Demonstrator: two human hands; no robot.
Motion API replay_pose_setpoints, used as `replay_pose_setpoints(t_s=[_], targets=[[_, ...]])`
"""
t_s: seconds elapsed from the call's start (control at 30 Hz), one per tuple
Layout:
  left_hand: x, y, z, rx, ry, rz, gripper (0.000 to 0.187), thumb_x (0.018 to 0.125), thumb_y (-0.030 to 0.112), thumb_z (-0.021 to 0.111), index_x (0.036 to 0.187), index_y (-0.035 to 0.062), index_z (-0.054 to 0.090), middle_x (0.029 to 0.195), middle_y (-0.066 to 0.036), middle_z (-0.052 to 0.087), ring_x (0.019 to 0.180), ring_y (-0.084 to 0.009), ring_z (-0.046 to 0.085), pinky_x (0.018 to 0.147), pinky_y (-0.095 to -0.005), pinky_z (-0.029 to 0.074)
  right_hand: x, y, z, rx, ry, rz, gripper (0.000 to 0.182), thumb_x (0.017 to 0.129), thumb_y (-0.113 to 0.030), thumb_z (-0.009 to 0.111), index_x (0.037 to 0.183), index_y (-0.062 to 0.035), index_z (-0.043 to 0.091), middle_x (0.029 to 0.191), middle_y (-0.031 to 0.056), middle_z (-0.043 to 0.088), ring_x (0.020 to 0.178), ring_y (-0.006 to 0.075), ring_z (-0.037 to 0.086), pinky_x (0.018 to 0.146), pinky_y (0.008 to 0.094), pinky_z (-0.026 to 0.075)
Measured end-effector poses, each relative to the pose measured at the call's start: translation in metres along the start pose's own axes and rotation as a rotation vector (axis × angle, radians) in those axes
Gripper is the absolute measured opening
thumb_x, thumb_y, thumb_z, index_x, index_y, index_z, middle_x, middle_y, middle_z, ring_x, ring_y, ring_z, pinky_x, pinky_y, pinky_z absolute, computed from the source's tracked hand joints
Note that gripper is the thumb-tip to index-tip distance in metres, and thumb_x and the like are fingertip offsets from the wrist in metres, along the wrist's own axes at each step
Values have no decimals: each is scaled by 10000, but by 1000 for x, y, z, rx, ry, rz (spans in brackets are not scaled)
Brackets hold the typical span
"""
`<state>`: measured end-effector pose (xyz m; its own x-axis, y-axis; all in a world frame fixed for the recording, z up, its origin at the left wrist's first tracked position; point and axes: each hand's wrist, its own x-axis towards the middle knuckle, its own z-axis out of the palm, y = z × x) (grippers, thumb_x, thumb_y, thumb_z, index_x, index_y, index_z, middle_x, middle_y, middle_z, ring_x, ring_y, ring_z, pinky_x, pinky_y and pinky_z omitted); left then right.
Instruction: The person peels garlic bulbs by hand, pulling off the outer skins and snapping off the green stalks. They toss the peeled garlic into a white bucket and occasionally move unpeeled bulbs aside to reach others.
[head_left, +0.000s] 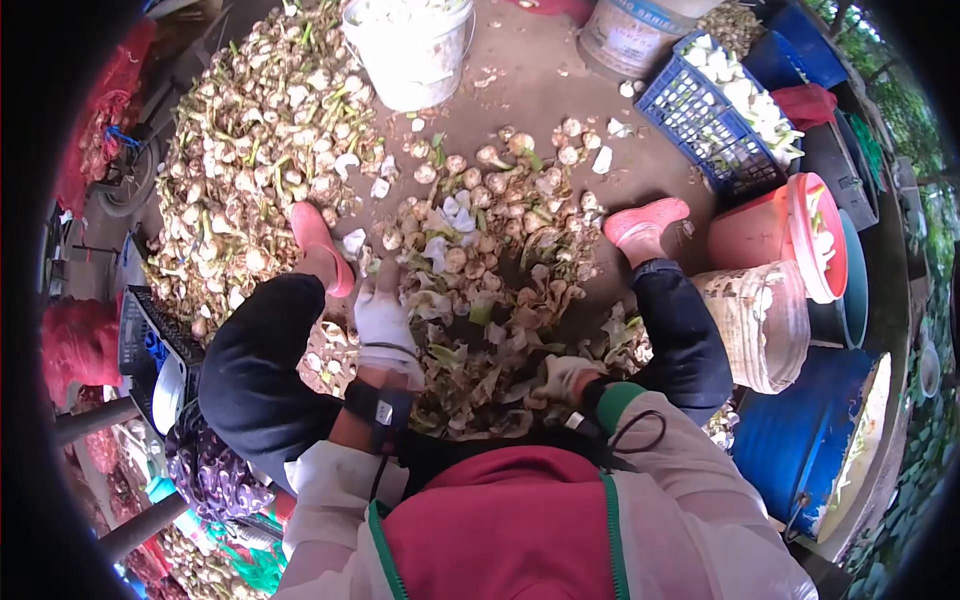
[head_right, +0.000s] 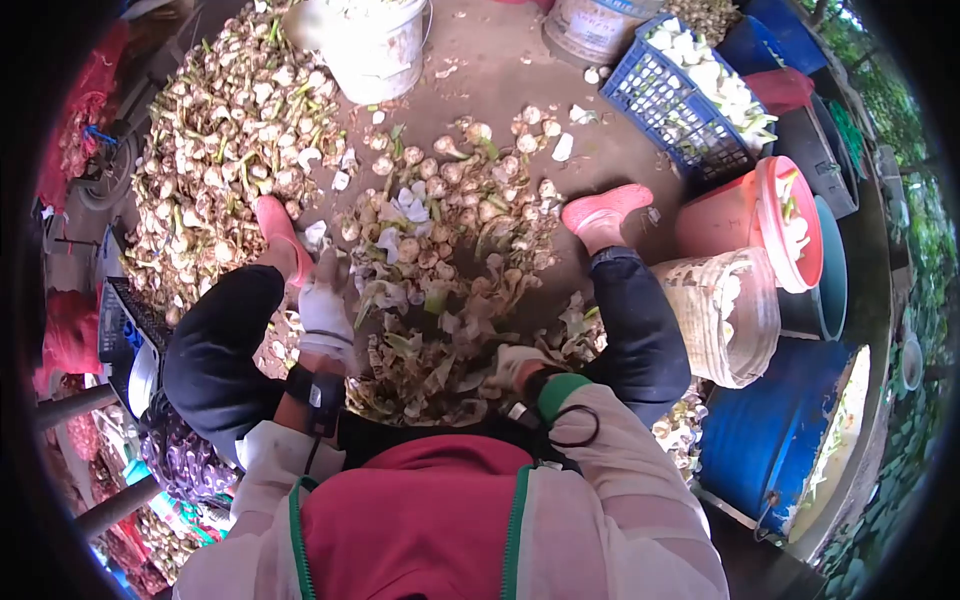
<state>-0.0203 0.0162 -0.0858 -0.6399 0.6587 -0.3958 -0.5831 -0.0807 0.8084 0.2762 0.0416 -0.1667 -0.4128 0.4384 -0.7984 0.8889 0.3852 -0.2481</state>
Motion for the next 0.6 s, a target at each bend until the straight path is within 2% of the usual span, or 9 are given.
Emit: replay_pose_setpoints(t_s=[0.07,0.1,0.27,0.33,0.4,0.43,0.5,0.57,0.6], targets=[[-11,5,22,114,68,3,192,889,243,669,814,73,620,712,18,585,604,-60,489,533,-217,364,23,-9,21,42,-146,32,880,679,-510,718,1299,41,423,1169,241,608,1093,365,594,918,416,478],[-8,-5,19,115,-25,31,211,882,277,676,834,77,628,756,13,602,668,-65,503,607,-216,381,27,-12,25,43,-153,27,880,679,-510,718,1299,41,423,1169,241,608,1093,365,594,918,416,478],[-5,-35,-2,291,-95,-76,217,877,270,646,870,54,661,762,13,617,673,-79,500,628,-220,380,57,-33,51,163,-31,149,900,683,-398,707,1306,132,333,1104,284,617,1032,379,612,837,388,510],[-7,-36,-3,337,-133,-155,231,869,272,634,887,45,676,778,2,631,664,-78,494,624,-226,374,66,-31,54,188,-4,138,786,705,-348,672,1300,84,396,1095,275,621,1029,402,603,832,395,506],[8,-55,-21,374,-222,-158,273,863,289,634,894,21,678,796,-6,645,678,-81,508,611,-241,380,71,-18,49,198,35,-173,616,726,-300,646,1233,17,499,1064,256,632,1002,410,605,810,408,502],[9,-62,-24,516,-258,-183,271,881,266,628,979,14,652,841,-18,631,737,-106,539,683,-250,422,61,-13,48,229,123,-305,429,754,-257,627,1101,-13,567,1026,233,640,954,397,612,783,410,497],[8,-79,-27,656,-314,-193,288,899,242,623,1064,6,626,887,-30,617,796,-130,570,754,-259,465,23,-31,4,300,147,-284,353,790,-252,606,1055,-20,576,981,240,640,937,391,615,766,402,496],[-7,-98,-34,1188,-668,310,379,922,313,593,1135,0,609,917,-35,607,800,-141,564,746,-262,463,-31,-56,-44,355,175,-277,285,827,-247,584,1008,-27,585,936,248,640,920,385,617,748,395,495],[-19,-96,-26,1181,-669,331,379,922,313,593,1135,0,609,917,-35,607,800,-141,564,746,-262,463,-61,-70,-66,516,299,-275,297,813,-254,625,987,-19,575,906,222,640,883,350,626,743,375,490]])
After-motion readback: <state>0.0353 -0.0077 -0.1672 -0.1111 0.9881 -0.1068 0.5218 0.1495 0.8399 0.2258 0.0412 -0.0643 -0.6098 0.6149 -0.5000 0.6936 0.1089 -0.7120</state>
